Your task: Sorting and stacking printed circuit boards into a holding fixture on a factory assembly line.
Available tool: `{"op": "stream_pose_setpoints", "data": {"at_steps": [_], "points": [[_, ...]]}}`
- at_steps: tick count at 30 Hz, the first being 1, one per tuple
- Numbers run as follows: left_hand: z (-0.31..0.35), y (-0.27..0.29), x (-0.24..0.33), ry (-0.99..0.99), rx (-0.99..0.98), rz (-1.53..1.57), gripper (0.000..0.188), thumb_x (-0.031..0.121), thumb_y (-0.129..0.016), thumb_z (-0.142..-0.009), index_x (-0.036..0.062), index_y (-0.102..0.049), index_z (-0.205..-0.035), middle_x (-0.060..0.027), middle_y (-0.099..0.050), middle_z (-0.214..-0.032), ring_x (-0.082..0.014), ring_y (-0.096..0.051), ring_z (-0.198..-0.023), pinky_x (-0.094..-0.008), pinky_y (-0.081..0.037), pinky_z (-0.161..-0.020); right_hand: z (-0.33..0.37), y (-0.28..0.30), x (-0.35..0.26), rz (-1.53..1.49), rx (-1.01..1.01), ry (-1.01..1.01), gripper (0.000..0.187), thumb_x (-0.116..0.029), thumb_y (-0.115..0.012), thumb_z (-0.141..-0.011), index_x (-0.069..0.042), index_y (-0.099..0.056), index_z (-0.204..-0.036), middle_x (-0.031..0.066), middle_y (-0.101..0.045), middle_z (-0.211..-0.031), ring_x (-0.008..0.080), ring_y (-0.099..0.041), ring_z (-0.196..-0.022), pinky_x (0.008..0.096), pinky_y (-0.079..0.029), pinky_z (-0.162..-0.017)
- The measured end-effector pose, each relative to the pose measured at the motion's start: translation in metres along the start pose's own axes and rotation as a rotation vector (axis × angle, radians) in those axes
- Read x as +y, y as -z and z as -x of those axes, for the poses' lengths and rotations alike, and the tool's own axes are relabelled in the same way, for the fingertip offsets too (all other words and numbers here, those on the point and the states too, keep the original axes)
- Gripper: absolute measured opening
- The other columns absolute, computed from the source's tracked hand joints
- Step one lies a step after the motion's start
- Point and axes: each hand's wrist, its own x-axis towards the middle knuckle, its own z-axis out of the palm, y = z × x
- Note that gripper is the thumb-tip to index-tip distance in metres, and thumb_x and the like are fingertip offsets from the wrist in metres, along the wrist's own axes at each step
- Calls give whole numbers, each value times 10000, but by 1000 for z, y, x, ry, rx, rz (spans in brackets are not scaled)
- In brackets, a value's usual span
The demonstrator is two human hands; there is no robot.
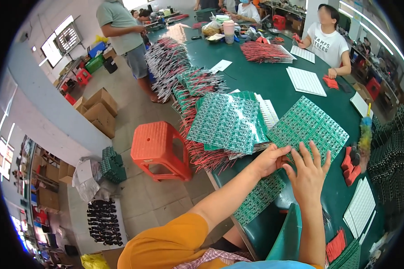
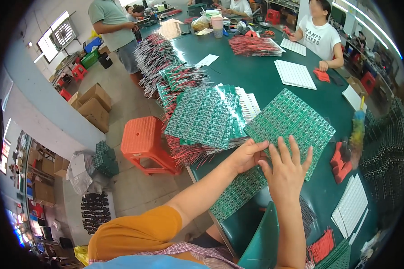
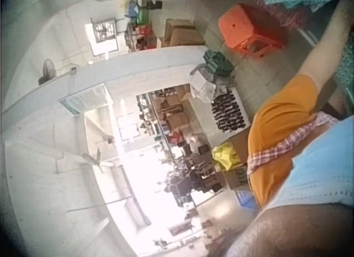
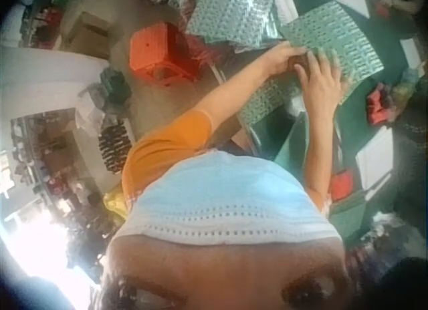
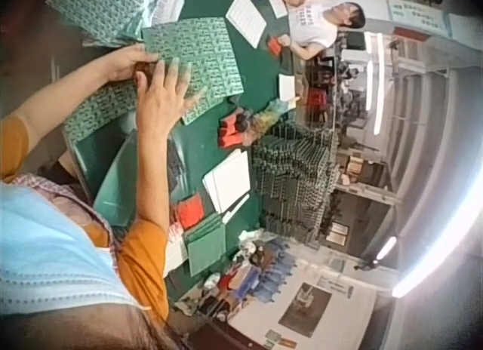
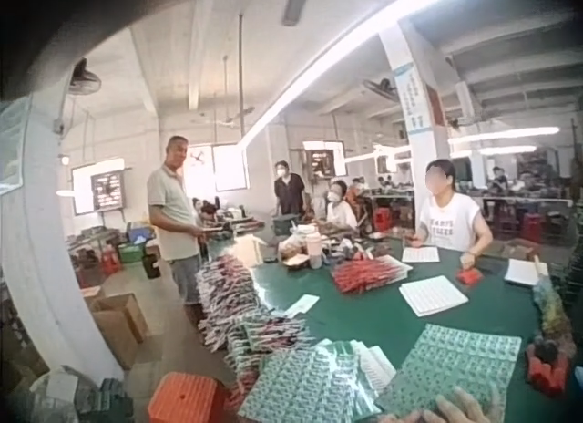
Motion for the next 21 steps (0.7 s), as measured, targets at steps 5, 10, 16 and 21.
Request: {"op": "stream_pose_setpoints", "data": {"at_steps": [5,10,16,21], "points": [[0,-3,5,71,-36,17,191,194,-551,-923,25,-604,-996,-62,-645,-899,-151,-642,-772,-282,-544,-653,-1,3,4,3,17,-48,366,-276,-689,-748,-97,-649,-1065,64,-566,-1204,246,-436,-1211,535,-176,-1074],[-3,-4,1,107,-85,42,215,189,-533,-931,18,-581,-1053,-62,-641,-944,-148,-642,-796,-277,-537,-663,2,5,1,-36,17,-90,335,-248,-674,-767,-81,-648,-1057,83,-564,-1203,256,-447,-1196,537,-190,-1065],[-10,24,-5,161,-191,68,337,180,-492,-945,41,-473,-1252,-109,-578,-1173,-212,-583,-1057,-360,-499,-876,-4,14,-21,-55,33,-55,303,-220,-657,-787,-76,-643,-1053,82,-587,-1153,255,-472,-1167,540,-202,-1059],[-11,32,-10,148,-187,109,318,193,-484,-950,35,-486,-1227,-112,-591,-1143,-202,-595,-1023,-357,-501,-874,-4,23,-20,-133,116,-21,212,-174,-641,-797,-63,-653,-977,69,-631,-1026,248,-526,-1086,528,-240,-1042]]}}
